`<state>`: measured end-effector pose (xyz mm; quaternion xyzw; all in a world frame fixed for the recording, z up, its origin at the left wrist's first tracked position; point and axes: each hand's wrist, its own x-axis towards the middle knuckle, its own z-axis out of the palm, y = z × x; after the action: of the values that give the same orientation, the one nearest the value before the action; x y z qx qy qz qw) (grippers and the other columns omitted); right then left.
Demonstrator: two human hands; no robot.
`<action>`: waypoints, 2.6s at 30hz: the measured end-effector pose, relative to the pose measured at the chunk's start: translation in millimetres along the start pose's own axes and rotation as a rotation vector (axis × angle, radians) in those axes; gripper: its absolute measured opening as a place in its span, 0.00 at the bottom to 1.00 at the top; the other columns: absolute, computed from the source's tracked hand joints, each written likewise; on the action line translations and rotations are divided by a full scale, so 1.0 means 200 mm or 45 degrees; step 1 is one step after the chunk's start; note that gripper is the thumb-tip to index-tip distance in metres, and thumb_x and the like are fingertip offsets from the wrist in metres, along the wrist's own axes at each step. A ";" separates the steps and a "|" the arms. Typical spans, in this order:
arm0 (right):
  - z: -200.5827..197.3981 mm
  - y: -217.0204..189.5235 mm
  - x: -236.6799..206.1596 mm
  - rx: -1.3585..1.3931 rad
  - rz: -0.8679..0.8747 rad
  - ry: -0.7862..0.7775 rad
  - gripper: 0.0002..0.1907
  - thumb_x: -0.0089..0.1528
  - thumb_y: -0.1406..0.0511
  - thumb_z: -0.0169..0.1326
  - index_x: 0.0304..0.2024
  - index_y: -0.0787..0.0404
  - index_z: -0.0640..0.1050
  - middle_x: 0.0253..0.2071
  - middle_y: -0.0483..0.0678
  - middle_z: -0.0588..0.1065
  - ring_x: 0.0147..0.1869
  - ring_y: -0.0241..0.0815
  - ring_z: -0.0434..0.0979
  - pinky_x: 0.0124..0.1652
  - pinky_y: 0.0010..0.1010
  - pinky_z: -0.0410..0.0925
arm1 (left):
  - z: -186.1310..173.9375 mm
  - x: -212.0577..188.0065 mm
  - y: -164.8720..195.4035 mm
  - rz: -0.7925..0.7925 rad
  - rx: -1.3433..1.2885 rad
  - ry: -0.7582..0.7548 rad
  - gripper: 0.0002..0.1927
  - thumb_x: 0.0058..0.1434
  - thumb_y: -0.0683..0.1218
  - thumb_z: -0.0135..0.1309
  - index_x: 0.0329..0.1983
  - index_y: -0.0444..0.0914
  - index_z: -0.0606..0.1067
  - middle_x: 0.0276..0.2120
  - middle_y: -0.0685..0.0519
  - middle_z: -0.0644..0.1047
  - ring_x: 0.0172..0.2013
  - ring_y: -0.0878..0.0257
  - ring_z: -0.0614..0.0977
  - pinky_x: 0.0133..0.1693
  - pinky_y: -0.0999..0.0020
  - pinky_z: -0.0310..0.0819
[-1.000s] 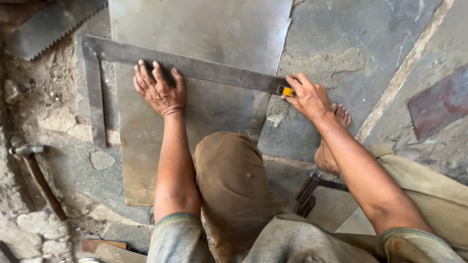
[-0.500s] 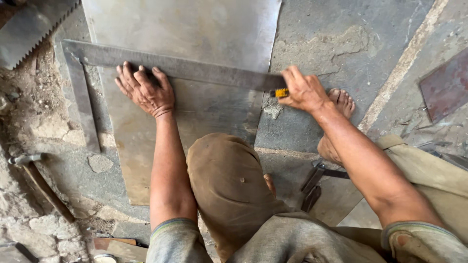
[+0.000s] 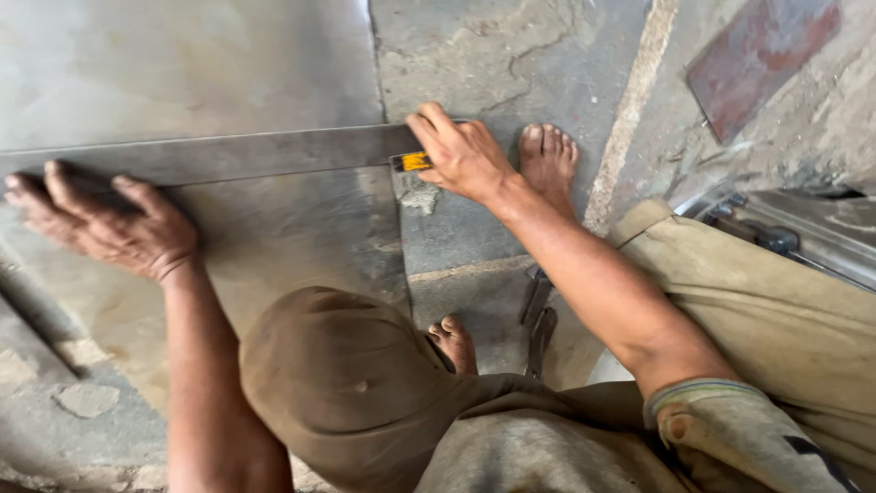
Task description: The person uses a large metal square and a marker to draw straight lines on a flat metal sheet placed on the floor. They repeatedly reposition the square and draw lines across the sheet's surface.
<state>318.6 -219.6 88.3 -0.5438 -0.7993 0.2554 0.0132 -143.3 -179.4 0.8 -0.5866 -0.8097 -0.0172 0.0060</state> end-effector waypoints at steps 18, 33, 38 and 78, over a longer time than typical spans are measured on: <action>-0.06 0.03 0.10 0.037 0.115 0.052 0.40 0.50 0.62 0.75 0.62 0.68 0.73 0.58 0.52 0.69 0.36 0.40 0.81 0.37 0.30 0.79 | 0.03 0.00 -0.05 0.060 0.070 -0.052 0.33 0.80 0.65 0.29 0.84 0.51 0.54 0.81 0.47 0.50 0.82 0.50 0.51 0.80 0.48 0.41; -0.21 -0.08 0.21 -0.147 0.148 -0.166 0.37 0.51 0.60 0.73 0.58 0.71 0.74 0.51 0.54 0.71 0.35 0.45 0.82 0.39 0.36 0.78 | -0.23 0.02 0.17 0.055 -0.191 -0.046 0.31 0.78 0.58 0.46 0.80 0.46 0.58 0.79 0.42 0.54 0.79 0.44 0.53 0.78 0.46 0.42; -0.20 -0.08 0.19 -0.148 0.136 -0.166 0.34 0.53 0.61 0.72 0.56 0.71 0.75 0.51 0.53 0.71 0.35 0.44 0.82 0.38 0.35 0.78 | -0.24 0.02 0.17 0.067 -0.196 -0.050 0.30 0.79 0.58 0.45 0.80 0.45 0.59 0.78 0.41 0.54 0.79 0.44 0.53 0.78 0.45 0.42; -0.27 -0.13 0.25 -0.213 0.164 -0.224 0.33 0.51 0.61 0.72 0.58 0.62 0.78 0.53 0.50 0.75 0.39 0.49 0.84 0.38 0.38 0.78 | -0.20 0.03 0.17 0.041 -0.310 -0.038 0.32 0.71 0.61 0.55 0.73 0.43 0.67 0.76 0.38 0.54 0.76 0.42 0.53 0.75 0.44 0.42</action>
<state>292.8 -162.1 133.5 -0.5688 -0.7793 0.2349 -0.1186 -112.7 -163.2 41.9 -0.5959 -0.7922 -0.1066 -0.0771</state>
